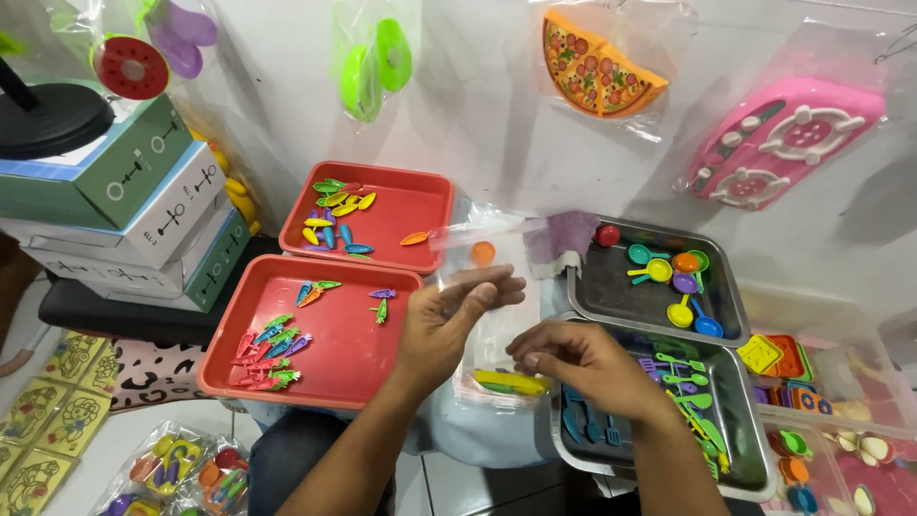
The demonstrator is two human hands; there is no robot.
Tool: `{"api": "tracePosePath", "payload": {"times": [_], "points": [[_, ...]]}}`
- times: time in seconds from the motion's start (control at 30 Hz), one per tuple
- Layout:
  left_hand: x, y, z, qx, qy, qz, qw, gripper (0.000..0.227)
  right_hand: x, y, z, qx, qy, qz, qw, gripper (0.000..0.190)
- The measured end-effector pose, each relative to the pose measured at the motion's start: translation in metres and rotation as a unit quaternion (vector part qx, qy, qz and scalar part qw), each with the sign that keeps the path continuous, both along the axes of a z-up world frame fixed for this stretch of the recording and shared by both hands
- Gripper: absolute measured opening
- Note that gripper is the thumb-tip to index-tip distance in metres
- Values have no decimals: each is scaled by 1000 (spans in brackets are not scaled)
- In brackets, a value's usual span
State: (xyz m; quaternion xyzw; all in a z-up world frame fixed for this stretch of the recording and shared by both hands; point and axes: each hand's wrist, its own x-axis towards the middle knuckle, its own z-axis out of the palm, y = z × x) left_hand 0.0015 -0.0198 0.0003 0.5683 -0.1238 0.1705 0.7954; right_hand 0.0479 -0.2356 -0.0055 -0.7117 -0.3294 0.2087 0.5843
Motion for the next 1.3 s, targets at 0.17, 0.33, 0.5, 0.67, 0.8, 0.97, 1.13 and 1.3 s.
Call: {"api": "tracePosePath", "payload": {"times": [0.17, 0.33, 0.5, 0.67, 0.8, 0.97, 1.13, 1.3], "points": [[-15, -2, 26, 86, -58, 77, 992, 20, 4, -1, -2, -6, 56, 29, 998, 20], [-22, 0, 36, 146, -106, 98, 979, 17, 5, -2, -2, -6, 101, 66, 993, 24], [-1, 15, 4, 122, -6, 56, 991, 18, 12, -1, 6, -67, 38, 34, 996, 38], [4, 18, -3, 51, 46, 30, 997, 20, 62, 4, -13, -186, -53, -128, 973, 38], [5, 18, -2, 32, 68, 21, 997, 21, 95, 38, -32, -338, -203, -160, 905, 29], [5, 21, -4, 23, 70, 24, 997, 19, 128, 53, -77, -420, -239, -136, 865, 39], [4, 21, -3, 24, 52, 59, 997, 19, 125, 39, -61, -305, -192, -140, 922, 37], [-6, 16, 11, -32, 65, 30, 997, 15, 112, -8, -19, 37, -159, -286, 944, 18]]}}
